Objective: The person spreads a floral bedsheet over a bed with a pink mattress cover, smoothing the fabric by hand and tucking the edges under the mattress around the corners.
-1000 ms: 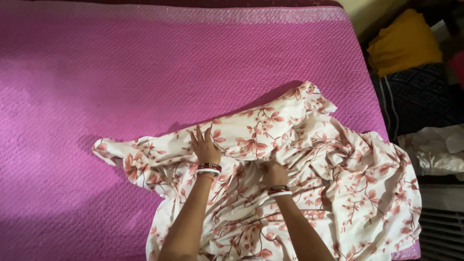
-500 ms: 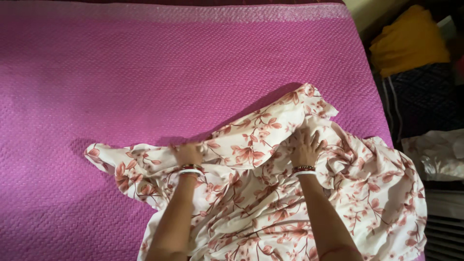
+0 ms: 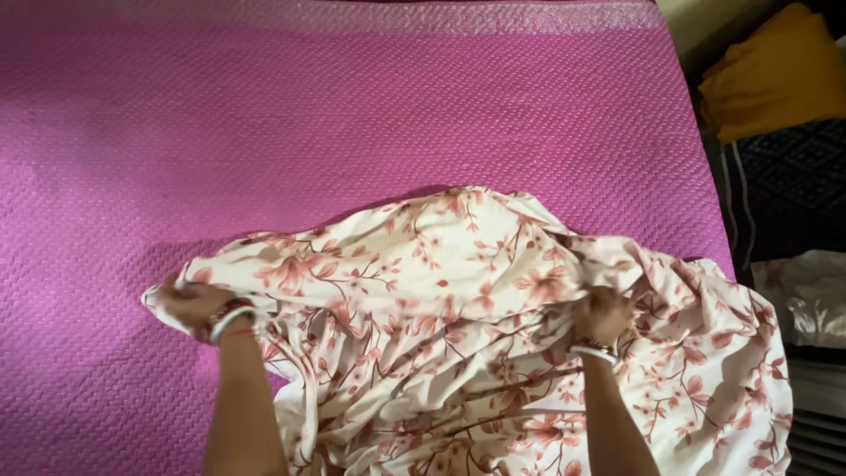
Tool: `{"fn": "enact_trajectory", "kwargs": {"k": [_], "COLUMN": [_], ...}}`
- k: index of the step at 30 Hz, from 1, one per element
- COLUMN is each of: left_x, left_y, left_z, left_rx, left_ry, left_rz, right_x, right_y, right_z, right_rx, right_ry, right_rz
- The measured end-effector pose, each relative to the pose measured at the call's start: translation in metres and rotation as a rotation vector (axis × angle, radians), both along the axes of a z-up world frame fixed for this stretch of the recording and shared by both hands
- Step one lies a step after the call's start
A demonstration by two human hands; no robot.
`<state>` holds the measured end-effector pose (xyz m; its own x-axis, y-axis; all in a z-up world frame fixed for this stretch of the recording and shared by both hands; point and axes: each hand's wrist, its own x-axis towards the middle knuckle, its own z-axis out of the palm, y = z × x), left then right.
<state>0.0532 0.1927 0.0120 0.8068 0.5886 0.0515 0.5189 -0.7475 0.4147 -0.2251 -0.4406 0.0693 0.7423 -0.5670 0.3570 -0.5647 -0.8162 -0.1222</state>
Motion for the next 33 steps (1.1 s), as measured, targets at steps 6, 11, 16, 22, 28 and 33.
{"fn": "enact_trajectory", "kwargs": {"k": [6, 11, 16, 22, 28, 33], "left_x": [-0.043, -0.050, -0.039, -0.026, 0.075, 0.165], "left_y": [-0.138, -0.227, -0.241, -0.214, -0.179, -0.169], "left_z": [0.026, 0.031, 0.000, 0.001, 0.038, 0.111], "left_rx": [-0.124, -0.187, -0.097, -0.060, -0.209, -0.918], "left_ry": [-0.332, -0.333, -0.076, 0.610, 0.027, -0.615], "left_rz": [-0.198, -0.362, -0.454, -0.756, -0.544, -0.467], "right_x": [0.010, 0.010, 0.048, 0.096, 0.195, 0.288], "right_y": [0.067, 0.041, 0.002, 0.014, -0.024, -0.050], "right_z": [0.025, 0.011, -0.015, 0.001, 0.085, 0.200], "right_rx": [0.676, 0.792, 0.634, 0.350, 0.498, 0.422], "right_ry": [0.814, 0.840, 0.209, 0.409, 0.124, -0.938], "right_rz": [0.015, 0.415, 0.018, -0.160, -0.099, 0.350]}}
